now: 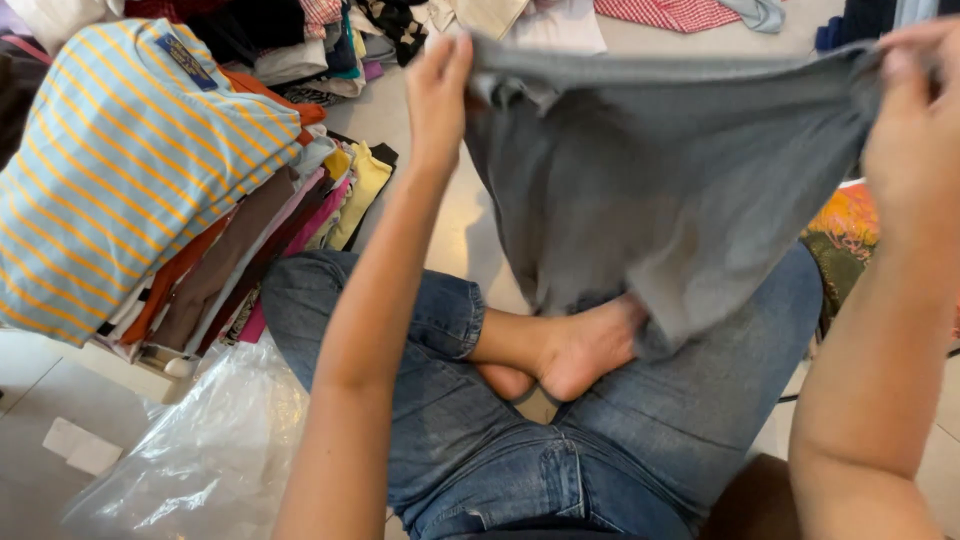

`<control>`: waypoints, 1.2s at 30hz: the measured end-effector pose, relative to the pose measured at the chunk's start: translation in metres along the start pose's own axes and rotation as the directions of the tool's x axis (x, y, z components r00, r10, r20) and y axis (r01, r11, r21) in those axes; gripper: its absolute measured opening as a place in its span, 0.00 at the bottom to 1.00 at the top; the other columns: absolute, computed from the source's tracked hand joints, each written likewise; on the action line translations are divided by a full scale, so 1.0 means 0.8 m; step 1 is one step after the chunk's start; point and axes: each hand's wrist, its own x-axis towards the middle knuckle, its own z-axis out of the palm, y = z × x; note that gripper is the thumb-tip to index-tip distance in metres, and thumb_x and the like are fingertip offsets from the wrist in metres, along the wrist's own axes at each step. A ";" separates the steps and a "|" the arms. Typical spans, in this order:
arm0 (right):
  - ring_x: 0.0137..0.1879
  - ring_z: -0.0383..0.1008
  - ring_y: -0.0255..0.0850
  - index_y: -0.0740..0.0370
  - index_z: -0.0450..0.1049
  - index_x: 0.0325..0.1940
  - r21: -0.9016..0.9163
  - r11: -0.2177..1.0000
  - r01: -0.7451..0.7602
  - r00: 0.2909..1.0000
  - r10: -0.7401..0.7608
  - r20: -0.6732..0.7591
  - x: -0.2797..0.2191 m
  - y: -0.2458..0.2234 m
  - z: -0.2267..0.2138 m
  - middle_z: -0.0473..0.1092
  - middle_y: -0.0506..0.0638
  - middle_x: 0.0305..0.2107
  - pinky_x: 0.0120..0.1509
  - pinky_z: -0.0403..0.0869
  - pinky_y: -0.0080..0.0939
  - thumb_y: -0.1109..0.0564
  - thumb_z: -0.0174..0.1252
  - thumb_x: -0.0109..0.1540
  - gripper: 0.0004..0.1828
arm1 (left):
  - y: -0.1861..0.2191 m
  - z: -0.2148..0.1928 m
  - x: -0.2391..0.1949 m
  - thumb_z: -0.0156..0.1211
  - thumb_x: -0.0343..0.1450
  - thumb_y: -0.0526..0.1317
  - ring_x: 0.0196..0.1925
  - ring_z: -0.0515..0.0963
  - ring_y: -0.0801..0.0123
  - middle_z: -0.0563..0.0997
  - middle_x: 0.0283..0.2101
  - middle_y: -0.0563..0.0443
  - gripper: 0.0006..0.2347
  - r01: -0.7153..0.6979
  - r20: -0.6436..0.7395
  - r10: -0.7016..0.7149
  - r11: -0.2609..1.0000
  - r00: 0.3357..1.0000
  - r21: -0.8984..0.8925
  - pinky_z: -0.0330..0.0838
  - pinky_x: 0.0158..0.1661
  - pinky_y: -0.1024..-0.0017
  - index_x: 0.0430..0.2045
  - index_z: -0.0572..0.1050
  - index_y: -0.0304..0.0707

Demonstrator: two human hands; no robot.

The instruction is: The person sits on the floor and folds a gray t-shirt by hand. They smooth the fabric, fold the sides inward, fold the bottom up, and then fold the shirt in half to create a compact rectangle.

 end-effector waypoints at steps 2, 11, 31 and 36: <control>0.57 0.65 0.56 0.75 0.66 0.58 0.025 0.999 0.023 1.000 -0.023 -0.007 -0.005 -0.016 0.008 0.64 0.65 0.50 0.63 0.62 0.49 0.73 0.40 0.78 0.08 | 0.028 -0.005 0.020 0.51 0.72 0.44 0.27 0.56 0.79 0.57 0.22 0.62 0.13 -0.040 -0.032 0.041 0.999 0.999 0.035 0.52 0.29 0.74 0.17 0.59 0.46; 0.49 0.68 0.54 0.77 0.72 0.53 0.081 0.968 0.236 0.970 -0.230 -0.072 -0.001 -0.077 0.046 0.69 0.63 0.42 0.61 0.64 0.50 0.74 0.42 0.76 0.11 | 0.135 -0.047 -0.028 0.43 0.75 0.35 0.40 0.61 0.67 0.62 0.36 0.51 0.02 -0.316 -0.152 0.367 0.906 0.918 0.281 0.59 0.42 0.68 0.37 0.60 0.38; 0.49 0.70 0.80 0.70 0.60 0.59 -0.651 0.711 -0.266 0.372 0.699 0.611 -0.098 0.123 0.273 0.52 0.78 0.57 0.48 0.70 0.78 0.62 0.72 0.47 0.40 | -0.175 -0.084 -0.136 0.59 0.68 0.30 0.50 0.70 0.39 0.62 0.51 0.29 0.15 0.018 0.033 -0.767 0.058 0.640 0.998 0.72 0.41 0.43 0.46 0.63 0.37; 0.45 0.75 0.73 0.81 0.67 0.50 -0.674 0.719 -0.171 0.523 0.646 0.556 -0.108 0.140 0.291 0.70 0.78 0.37 0.47 0.70 0.70 0.71 0.58 0.53 0.21 | -0.225 -0.091 -0.148 0.62 0.63 0.30 0.37 0.79 0.47 0.74 0.36 0.33 0.18 -0.067 0.065 -0.734 0.026 0.676 0.997 0.70 0.35 0.49 0.48 0.70 0.32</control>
